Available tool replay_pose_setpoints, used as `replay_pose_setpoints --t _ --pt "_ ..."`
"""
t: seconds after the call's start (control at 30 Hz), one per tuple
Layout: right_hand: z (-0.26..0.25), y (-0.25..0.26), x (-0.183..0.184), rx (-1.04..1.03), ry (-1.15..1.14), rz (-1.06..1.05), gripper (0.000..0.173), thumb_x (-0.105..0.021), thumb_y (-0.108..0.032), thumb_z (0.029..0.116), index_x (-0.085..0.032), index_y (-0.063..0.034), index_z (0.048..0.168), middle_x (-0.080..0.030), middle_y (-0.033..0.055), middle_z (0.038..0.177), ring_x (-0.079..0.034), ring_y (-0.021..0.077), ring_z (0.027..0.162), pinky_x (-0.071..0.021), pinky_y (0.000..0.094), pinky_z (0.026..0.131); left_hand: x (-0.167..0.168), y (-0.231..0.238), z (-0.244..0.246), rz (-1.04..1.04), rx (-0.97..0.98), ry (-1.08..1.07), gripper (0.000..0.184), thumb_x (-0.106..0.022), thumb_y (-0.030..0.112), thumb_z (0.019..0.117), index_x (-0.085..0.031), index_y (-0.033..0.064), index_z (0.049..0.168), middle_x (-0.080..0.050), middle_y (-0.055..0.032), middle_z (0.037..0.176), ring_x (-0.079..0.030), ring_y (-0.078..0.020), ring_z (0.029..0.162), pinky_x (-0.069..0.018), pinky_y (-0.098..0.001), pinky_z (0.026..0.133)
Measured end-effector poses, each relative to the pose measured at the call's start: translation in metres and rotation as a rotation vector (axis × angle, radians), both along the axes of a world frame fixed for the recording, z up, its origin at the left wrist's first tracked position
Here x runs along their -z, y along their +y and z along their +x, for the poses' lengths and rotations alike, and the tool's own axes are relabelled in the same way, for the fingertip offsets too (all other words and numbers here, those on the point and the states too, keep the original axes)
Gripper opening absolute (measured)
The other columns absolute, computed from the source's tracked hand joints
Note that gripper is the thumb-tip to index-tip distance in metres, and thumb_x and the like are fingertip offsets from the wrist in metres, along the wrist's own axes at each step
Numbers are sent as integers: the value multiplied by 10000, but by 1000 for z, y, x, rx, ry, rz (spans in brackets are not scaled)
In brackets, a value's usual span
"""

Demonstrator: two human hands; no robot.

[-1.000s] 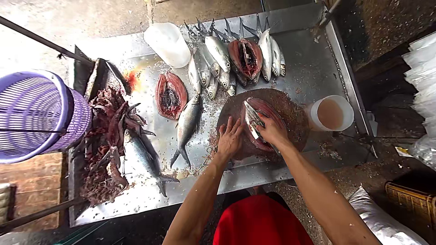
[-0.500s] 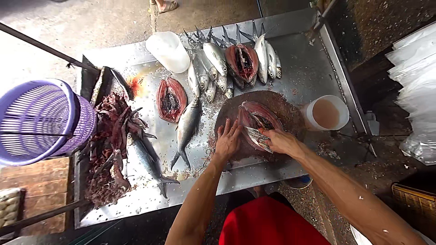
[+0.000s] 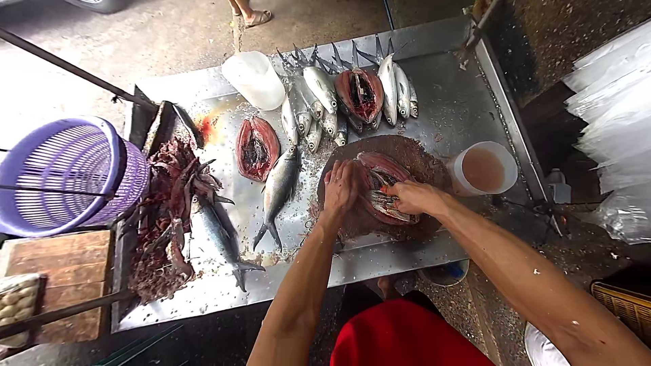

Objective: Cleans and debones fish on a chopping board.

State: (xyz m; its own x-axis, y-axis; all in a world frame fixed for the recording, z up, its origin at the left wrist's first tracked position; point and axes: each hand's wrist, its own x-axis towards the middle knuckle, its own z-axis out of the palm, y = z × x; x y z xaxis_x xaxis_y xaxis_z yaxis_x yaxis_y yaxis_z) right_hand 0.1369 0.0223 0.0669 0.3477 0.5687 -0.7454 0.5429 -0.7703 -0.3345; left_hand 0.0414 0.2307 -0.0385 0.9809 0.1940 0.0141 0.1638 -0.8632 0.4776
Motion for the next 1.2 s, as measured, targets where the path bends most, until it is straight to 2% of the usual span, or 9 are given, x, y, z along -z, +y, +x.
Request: replay_pose_setpoints --t 0.1,0.2,0.3,0.47,0.73,0.97,1.13,1.17,1.2 --pt "-5 -2 4 7 -10 -12 446 -574 -267 1021 -572 -239 1466 -675 167 1283 -641 385 1194 -507 648 944 11 2 27 29 131 69 583 -313 386 1064 -397 112 1573 -340 -99 1662 -223 -328 1567 -209 -587 1230" --pt "-5 0 0 -30 -12 -48 448 -584 -268 1014 -570 -212 1458 -691 172 1219 -660 382 1139 -522 634 903 23 -3 46 98 211 129 639 -278 458 1062 -289 163 1629 -219 -44 1713 -113 -313 1594 -127 -587 1246" --pt "0 -5 0 -86 -11 -39 414 -628 -253 989 -619 -202 1400 -706 145 1179 -671 362 1112 -536 618 886 26 -3 48 146 242 146 666 -267 473 1059 -235 159 1645 -175 -36 1724 -84 -312 1597 -101 -592 1247" --pt "8 -10 -11 -208 -28 -76 428 -634 -246 988 -622 -262 1415 -718 114 1177 -670 347 1119 -528 600 908 25 -1 51 158 256 163 680 -255 477 1059 -198 150 1652 -132 -36 1732 -51 -307 1601 -76 -590 1252" --pt "10 -29 -26 -409 -65 -141 477 -646 -209 964 -610 -312 1428 -708 92 1202 -661 340 1114 -514 585 892 26 -2 50 178 244 145 703 -268 514 1049 -228 143 1645 -173 -46 1724 -77 -298 1599 -91 -573 1253" --pt "6 -37 -51 -498 -100 -209 416 -661 -159 955 -644 -233 1364 -700 113 1172 -664 342 1077 -515 550 886 27 -4 50 198 238 146 724 -268 540 1042 -207 151 1650 -156 -33 1728 -64 -288 1601 -90 -566 1254" --pt "-17 -31 -64 -415 -111 -252 345 -598 -105 982 -655 -160 1318 -695 162 1150 -667 380 1065 -517 590 870 23 -2 43 109 245 121 726 -268 547 1050 -217 137 1646 -160 -64 1725 -73 -304 1599 -86 -569 1257" --pt "-20 -29 -70 -387 -114 -263 333 -551 -96 1006 -649 -144 1321 -689 184 1170 -660 398 1086 -509 600 880 16 2 39 65 241 90 695 -271 525 1055 -260 146 1637 -170 -79 1722 -88 -308 1598 -99 -575 1258" --pt "-26 -27 -76 -364 -117 -273 321 -512 -87 1023 -647 -124 1312 -684 202 1178 -656 415 1095 -505 608 880 10 4 29 39 228 39 627 -291 475 1058 -373 163 1596 -220 -98 1708 -128 -322 1590 -126 -588 1254"
